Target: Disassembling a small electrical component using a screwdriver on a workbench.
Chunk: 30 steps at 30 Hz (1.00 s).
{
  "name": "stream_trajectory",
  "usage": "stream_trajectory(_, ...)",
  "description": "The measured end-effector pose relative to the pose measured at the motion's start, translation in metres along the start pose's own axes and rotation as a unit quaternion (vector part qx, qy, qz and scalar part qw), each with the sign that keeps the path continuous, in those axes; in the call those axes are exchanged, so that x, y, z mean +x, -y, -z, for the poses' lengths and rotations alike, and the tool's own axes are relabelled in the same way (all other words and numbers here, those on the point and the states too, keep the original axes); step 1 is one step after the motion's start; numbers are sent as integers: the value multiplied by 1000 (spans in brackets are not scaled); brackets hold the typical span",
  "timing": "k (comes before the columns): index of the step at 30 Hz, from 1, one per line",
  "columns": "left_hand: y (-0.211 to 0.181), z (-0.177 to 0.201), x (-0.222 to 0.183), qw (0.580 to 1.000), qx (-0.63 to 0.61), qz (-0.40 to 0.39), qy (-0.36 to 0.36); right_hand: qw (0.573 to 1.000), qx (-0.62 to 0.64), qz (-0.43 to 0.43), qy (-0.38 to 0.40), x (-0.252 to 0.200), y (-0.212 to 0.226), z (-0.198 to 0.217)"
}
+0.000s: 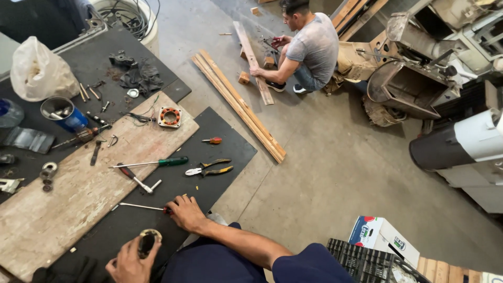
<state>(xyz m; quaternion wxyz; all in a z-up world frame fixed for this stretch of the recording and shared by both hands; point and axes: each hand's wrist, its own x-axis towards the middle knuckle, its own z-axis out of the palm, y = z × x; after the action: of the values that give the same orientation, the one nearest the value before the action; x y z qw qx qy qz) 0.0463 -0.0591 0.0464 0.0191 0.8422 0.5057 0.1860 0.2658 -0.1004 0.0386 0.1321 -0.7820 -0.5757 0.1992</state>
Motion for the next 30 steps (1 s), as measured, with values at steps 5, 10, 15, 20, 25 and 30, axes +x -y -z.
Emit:
stream_trajectory(5, 10, 7, 27, 994, -90, 61, 29, 1000, -7, 23, -20, -3, 2, 2)
stream_trajectory(10, 38, -18, 33, 976, -179, -9, 126, 982, 117, 149, -13, 7, 29, 15)
stream_trajectory(15, 49, -11, 16, 959, -237, 39, 148, 939, 208, 265, 75, 4, 84, 53)
stream_trajectory(20, 43, 3, 12, 944, -269, 65, 180, 937, 181, 288, 82, 16, 79, 40)
stream_trajectory(25, 47, -9, 11, 963, -231, 25, 137, 928, 207, 298, 87, 35, 72, 28)
stream_trajectory(30, 48, -12, 10, 964, -221, 0, 147, 917, 272, 263, 125, 43, 60, 13)
